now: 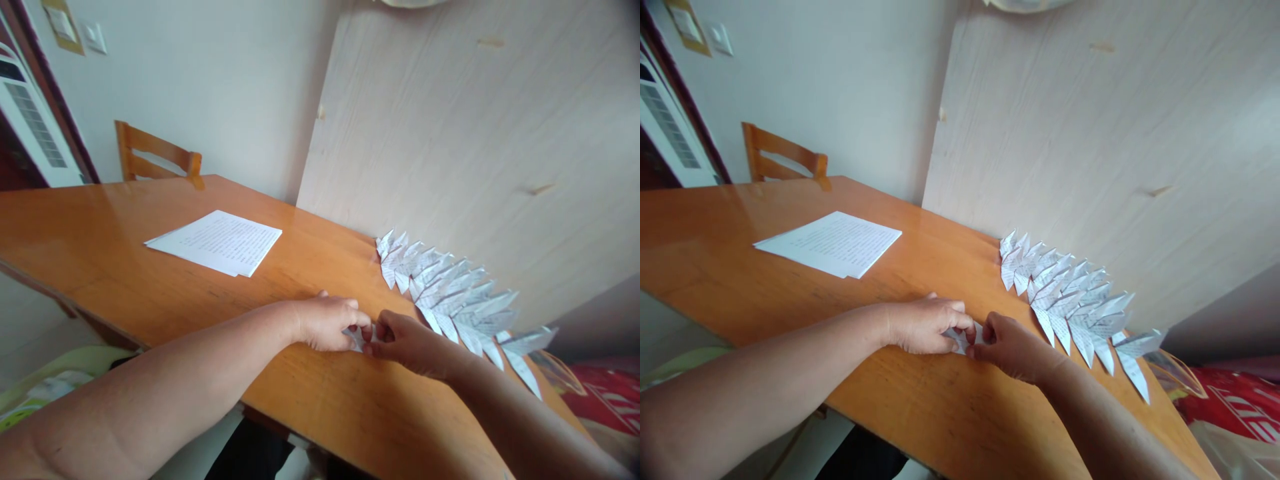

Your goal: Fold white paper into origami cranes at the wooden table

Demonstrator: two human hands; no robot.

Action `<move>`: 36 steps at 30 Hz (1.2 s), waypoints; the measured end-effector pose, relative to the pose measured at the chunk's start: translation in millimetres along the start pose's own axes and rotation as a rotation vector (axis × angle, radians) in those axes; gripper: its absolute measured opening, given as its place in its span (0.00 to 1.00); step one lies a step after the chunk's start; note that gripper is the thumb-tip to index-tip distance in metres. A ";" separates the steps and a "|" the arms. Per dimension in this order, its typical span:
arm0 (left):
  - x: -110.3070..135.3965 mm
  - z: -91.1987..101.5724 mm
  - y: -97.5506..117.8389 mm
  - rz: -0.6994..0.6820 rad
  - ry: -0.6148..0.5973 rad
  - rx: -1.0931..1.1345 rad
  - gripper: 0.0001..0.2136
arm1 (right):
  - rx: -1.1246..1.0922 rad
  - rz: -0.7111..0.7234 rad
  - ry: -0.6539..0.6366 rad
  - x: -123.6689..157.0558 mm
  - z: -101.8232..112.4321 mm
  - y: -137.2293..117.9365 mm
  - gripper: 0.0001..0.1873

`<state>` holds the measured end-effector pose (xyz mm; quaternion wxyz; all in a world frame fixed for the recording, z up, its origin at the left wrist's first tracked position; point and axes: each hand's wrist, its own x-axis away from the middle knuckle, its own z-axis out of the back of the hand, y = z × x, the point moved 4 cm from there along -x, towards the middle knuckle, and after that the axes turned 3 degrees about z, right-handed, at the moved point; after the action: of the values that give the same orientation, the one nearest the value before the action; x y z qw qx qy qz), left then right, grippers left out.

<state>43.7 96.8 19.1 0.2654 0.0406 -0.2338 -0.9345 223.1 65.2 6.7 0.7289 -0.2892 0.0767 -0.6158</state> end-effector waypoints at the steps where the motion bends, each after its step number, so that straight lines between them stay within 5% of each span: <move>1: -0.1 -0.5 -0.6 0.003 0.005 0.001 0.13 | -0.007 0.000 -0.001 0.2 0.0 0.6 0.16; 17: 4.6 4.4 6.8 -0.052 -0.007 0.036 0.18 | -0.069 -0.069 0.016 22.8 9.3 13.2 0.12; 36: 7.7 3.1 8.2 -0.049 0.040 -0.004 0.23 | -0.119 0.009 0.023 31.3 20.8 23.6 0.07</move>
<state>40.4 87.9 25.9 0.2473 0.0644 -0.2253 -0.9402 260.2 44.3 19.2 0.7121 -0.3246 0.1229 -0.6103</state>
